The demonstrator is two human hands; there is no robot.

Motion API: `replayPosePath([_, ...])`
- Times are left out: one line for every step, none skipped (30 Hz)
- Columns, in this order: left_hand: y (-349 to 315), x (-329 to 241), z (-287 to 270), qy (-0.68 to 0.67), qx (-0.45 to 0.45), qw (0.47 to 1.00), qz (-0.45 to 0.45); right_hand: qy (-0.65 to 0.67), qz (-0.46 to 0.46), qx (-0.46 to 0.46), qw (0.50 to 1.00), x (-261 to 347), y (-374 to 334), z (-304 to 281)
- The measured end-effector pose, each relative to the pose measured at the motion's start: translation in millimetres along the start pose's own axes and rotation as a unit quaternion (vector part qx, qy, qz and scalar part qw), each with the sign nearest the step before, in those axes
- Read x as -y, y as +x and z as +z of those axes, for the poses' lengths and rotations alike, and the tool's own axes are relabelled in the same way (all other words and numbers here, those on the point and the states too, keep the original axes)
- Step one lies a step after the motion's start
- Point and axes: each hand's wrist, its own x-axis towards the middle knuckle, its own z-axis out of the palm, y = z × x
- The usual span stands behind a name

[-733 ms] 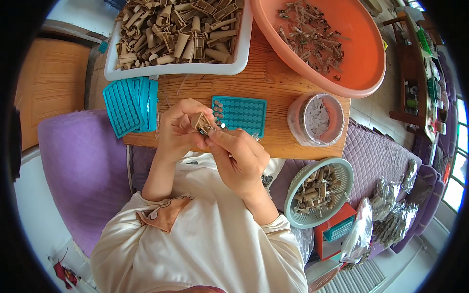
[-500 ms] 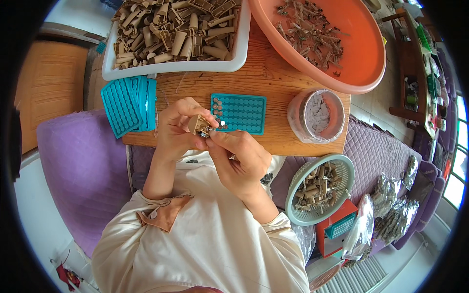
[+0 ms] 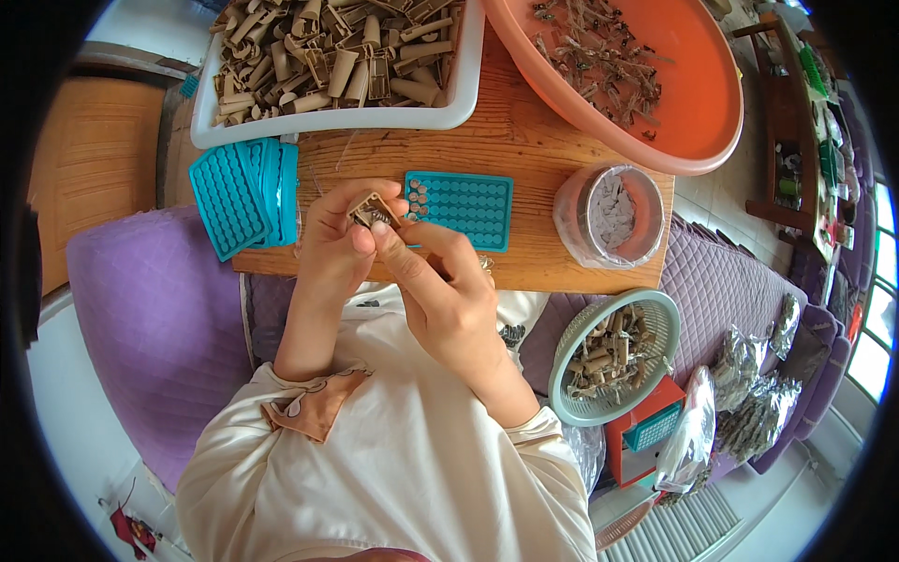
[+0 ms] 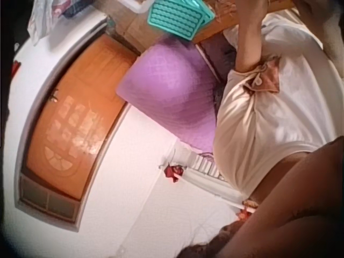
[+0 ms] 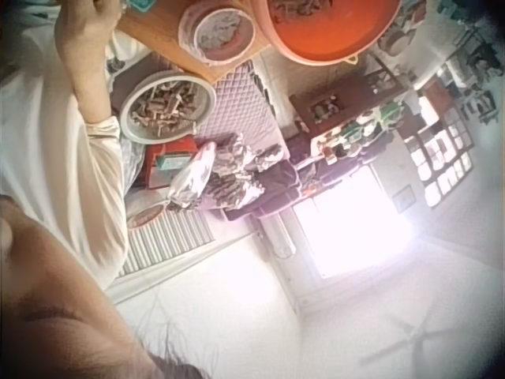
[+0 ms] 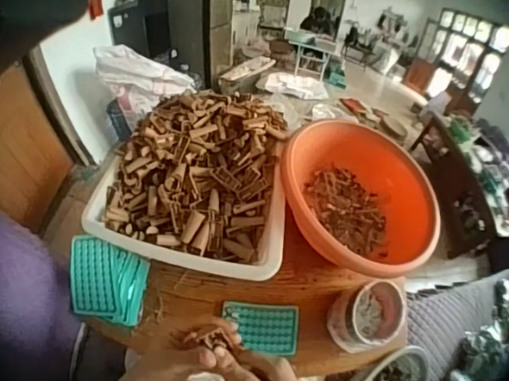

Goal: The person assembles small wooden components by inserting them into a teal plastic mold. They repeatedly pick up wooden pieces from a white bin, place them into the mold, and then remove the assembled units to place them into a green basket. The task involves repetitive hand manipulation of small parts.

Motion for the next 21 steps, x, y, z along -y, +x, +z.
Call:
replayPosePath([-1, -2, 1, 0.008, -0.010, 1.000, -0.005, 0.015, 0.008, -0.005, 1.000, -1, 0, 0])
replayPosePath([-2, -3, 2, 0.015, -0.019, 1.000, -0.010, 0.029, 0.016, -0.010, 0.999, -1, 1, 1])
replayPosePath([-2, -5, 5, 0.013, -0.017, 1.000, -0.020, 0.044, 0.023, -0.017, 0.999, -2, 2, 1])
replayPosePath([-2, -6, 7, 0.012, -0.016, 0.999, -0.030, 0.057, -0.002, -0.053, 0.997, -7, 1, 6])
replayPosePath([-1, -8, 9, 0.010, -0.014, 0.999, -0.039, 0.053, -0.004, -0.056, 0.997, -8, 1, 7])
replayPosePath([-1, -10, 9, 0.013, -0.012, 0.999, -0.052, 0.049, -0.005, -0.058, 0.997, -9, 1, 7])
replayPosePath([0, -13, 8, 0.017, -0.011, 0.998, -0.064, 0.044, -0.007, -0.060, 0.997, -10, 1, 7])
replayPosePath([0, -15, 7, 0.020, -0.009, 0.997, -0.076, 0.032, -0.015, -0.058, 0.998, -10, 3, 6])
replayPosePath([0, -14, 7, 0.031, -0.012, 0.997, -0.075, 0.034, -0.005, -0.052, 0.998, -10, 3, 5])
replayPosePath([0, -13, 8, 0.043, -0.015, 0.996, -0.075, 0.036, 0.004, -0.046, 0.998, -9, 3, 4])
replayPosePath([0, -12, 8, 0.054, -0.018, 0.996, -0.074, 0.037, 0.013, -0.040, 0.998, -9, 3, 4])
replayPosePath([0, -11, 9, 0.069, -0.015, 0.995, -0.068, 0.037, 0.015, -0.040, 0.998, -9, 3, 4])
replayPosePath([1, -11, 9, 0.084, -0.012, 0.994, -0.062, 0.036, 0.017, -0.039, 0.998, -10, 4, 4])
replayPosePath([1, -11, 9, 0.099, -0.008, 0.993, -0.056, 0.035, 0.020, -0.038, 0.998, -10, 6, 4])
replayPosePath([2, -12, 8, 0.133, -0.002, 0.989, -0.062, 0.028, 0.017, -0.037, 0.999, -12, 7, 4])
replayPosePath([2, -14, 6, 0.166, 0.004, 0.984, -0.068, 0.022, 0.014, -0.035, 0.999, -15, 8, 5])
replayPosePath([3, -16, 5, 0.199, 0.011, 0.977, -0.073, 0.015, 0.011, -0.034, 0.999, -16, 8, 5])
replayPosePath([3, -14, 4, 0.210, 0.002, 0.975, -0.067, 0.020, 0.024, -0.028, 0.999, -16, 9, 6])
replayPosePath([4, -12, 3, 0.221, -0.007, 0.973, -0.060, 0.025, 0.036, -0.023, 0.999, -15, 9, 7])
replayPosePath([4, -10, 2, 0.232, -0.015, 0.971, -0.054, 0.030, 0.049, -0.018, 0.998, -14, 10, 8])
replayPosePath([4, -11, 1, 0.221, -0.015, 0.973, -0.060, 0.046, 0.070, -0.012, 0.996, -15, 9, 7])
